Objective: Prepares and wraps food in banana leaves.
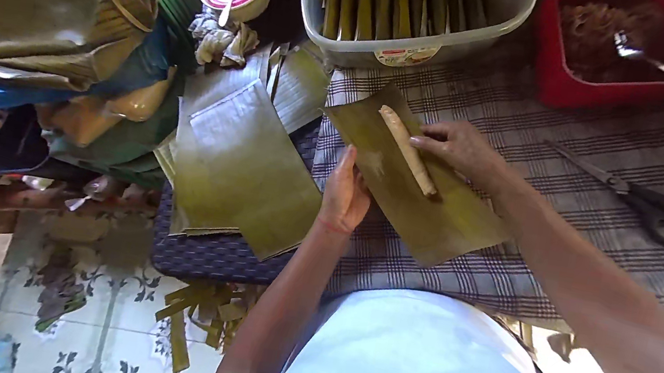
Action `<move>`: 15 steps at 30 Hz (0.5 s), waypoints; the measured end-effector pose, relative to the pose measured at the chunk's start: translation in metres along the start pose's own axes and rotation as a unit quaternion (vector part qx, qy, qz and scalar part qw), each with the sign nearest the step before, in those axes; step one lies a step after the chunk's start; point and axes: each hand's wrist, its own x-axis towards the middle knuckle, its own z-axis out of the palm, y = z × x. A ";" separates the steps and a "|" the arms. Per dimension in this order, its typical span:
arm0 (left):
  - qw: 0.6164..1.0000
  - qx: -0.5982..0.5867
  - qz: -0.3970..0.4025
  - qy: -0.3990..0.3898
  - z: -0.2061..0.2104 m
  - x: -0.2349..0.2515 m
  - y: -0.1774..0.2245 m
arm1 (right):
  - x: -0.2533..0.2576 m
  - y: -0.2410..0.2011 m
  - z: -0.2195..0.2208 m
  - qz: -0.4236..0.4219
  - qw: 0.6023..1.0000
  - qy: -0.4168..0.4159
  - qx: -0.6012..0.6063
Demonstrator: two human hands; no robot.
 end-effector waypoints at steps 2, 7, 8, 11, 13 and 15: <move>0.999 -0.010 -0.001 0.045 0.008 0.007 0.008 | 0.002 -0.006 0.007 0.003 0.999 -0.022 0.042; 0.998 -0.033 -0.041 0.036 0.012 0.008 0.014 | -0.038 -0.015 0.010 0.003 0.942 0.022 0.335; 0.998 -0.034 -0.044 0.016 0.012 0.008 0.015 | -0.044 -0.017 0.008 0.002 0.932 0.040 0.361; 0.998 -0.024 -0.030 -0.051 0.019 0.000 0.020 | -0.042 -0.016 0.001 0.012 0.923 0.082 0.375; 0.995 0.000 -0.006 -0.101 0.024 -0.009 0.024 | -0.032 -0.007 -0.001 0.010 0.916 0.084 0.391; 0.993 0.016 0.010 -0.119 0.032 -0.015 0.029 | -0.026 -0.003 -0.004 0.003 0.906 0.064 0.418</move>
